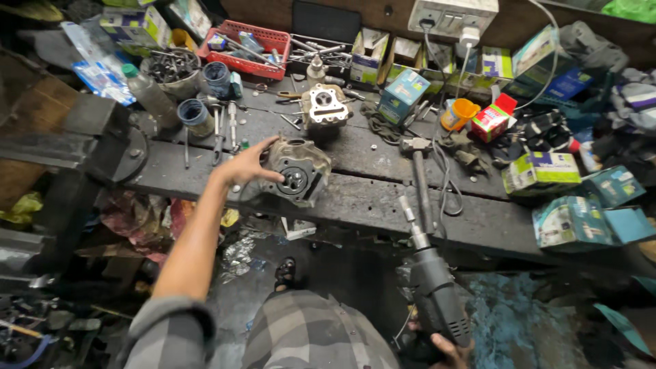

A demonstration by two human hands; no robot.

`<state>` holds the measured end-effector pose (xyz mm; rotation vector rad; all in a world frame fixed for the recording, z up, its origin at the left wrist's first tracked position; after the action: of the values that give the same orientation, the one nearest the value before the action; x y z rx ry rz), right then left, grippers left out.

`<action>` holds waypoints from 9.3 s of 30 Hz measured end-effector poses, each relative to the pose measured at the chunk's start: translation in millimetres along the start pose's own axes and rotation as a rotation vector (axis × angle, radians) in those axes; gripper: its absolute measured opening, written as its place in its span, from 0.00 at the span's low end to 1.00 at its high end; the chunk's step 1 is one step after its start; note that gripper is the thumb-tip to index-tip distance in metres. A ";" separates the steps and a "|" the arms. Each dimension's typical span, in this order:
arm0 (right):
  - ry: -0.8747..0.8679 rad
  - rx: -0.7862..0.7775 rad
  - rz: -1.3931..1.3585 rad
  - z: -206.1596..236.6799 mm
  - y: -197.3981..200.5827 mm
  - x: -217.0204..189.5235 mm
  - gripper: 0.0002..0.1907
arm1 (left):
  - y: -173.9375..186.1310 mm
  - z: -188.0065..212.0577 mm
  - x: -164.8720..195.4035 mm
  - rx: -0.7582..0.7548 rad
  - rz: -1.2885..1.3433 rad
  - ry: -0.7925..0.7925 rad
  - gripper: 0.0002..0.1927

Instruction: The person uses a handheld electric die grinder to grind and smooth the intake and exhaust ports of motorcycle cylinder heads on a cluttered workbench. They hold each cylinder casting steady with one hand while moving the spinning grinder bit inside the ports, repositioning the castings and switching between parts as they work.

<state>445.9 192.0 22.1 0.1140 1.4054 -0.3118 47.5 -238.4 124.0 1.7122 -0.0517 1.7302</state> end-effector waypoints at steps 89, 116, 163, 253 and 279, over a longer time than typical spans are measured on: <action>0.147 -0.262 0.643 -153.2 -124.0 -160.8 0.38 | -50.3 -49.1 -5.9 0.707 -0.056 -0.176 0.15; -0.223 -0.219 0.645 -176.9 -160.5 -218.5 0.35 | -36.5 -42.2 -5.7 0.693 -0.038 -0.275 0.19; 0.064 -0.152 1.026 -173.6 -212.0 -250.4 0.35 | -28.4 -43.9 -2.2 0.742 -0.025 -0.353 0.20; -0.046 -0.214 0.625 -233.6 -94.5 -187.5 0.36 | -55.8 -82.5 -27.3 0.752 0.391 -0.301 0.19; -0.283 -0.419 0.942 -306.0 -171.9 -250.1 0.38 | -35.2 -73.9 -12.1 0.777 0.168 -0.258 0.31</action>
<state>73.8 144.9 234.2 0.3522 0.9786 0.7174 -0.7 -181.2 88.5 2.5443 0.4247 1.7557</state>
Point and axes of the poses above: each hand's wrist, its own z-axis away from the middle knuckle, its own y-axis out of the back of the hand, x = y × z, the point moved 5 cm from there along -z, towards the middle knuckle, and after that the axes turned 6 degrees about z, right-handed, at the moved point
